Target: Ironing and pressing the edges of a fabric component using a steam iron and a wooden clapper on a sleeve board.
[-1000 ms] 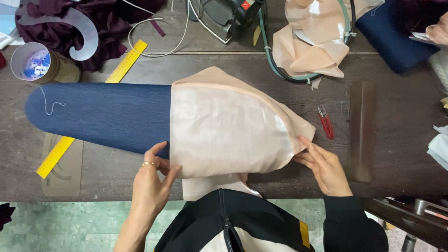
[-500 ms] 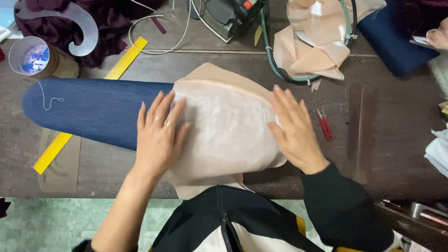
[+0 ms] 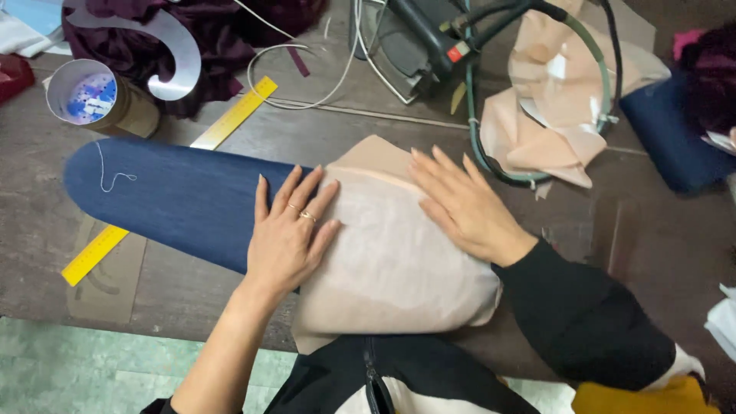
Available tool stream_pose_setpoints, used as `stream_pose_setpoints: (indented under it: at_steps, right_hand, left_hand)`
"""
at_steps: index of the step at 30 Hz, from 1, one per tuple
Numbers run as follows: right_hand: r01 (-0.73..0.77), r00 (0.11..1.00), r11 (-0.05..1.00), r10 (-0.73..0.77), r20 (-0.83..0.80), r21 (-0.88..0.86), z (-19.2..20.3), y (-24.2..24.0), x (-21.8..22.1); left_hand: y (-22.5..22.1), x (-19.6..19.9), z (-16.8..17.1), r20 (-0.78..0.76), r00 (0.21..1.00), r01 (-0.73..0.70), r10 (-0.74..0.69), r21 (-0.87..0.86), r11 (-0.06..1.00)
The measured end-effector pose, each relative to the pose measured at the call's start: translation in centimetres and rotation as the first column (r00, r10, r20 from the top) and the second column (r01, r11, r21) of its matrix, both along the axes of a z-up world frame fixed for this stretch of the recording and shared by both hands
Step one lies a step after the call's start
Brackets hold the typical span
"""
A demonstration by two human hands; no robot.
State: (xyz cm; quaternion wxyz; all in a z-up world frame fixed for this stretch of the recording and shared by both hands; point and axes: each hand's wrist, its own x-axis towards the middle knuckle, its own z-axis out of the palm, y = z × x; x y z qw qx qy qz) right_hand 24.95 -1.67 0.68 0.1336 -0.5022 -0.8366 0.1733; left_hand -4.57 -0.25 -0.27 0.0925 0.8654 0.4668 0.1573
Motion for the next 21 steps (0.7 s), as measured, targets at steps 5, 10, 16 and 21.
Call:
stream_pose_setpoints:
  at_steps: [5,10,16,21]
  right_hand:
    - [0.049,0.979,0.937,-0.113,-0.17,-0.345,-3.3,0.4,2.4]
    - [0.088,0.875,0.992,-0.121,-0.47,-0.092,-0.9,7.6,5.3]
    - [0.061,0.998,0.96,-0.063,-0.002,0.274,-3.6,22.8,7.6]
    - [0.103,0.989,0.978,-0.119,-0.082,-0.179,-8.7,32.3,6.6]
  left_hand:
    - [-0.2,0.3,0.5,-0.008,1.0,-0.013,0.012,-0.047,0.999]
    - [0.0,0.3,1.1,-0.002,1.0,-0.014,0.014,-0.044,0.999]
    - [0.2,0.5,1.9,0.044,0.999,-0.012,0.012,0.009,1.0]
    - [0.3,0.6,2.2,0.035,0.999,-0.001,0.001,-0.001,1.0]
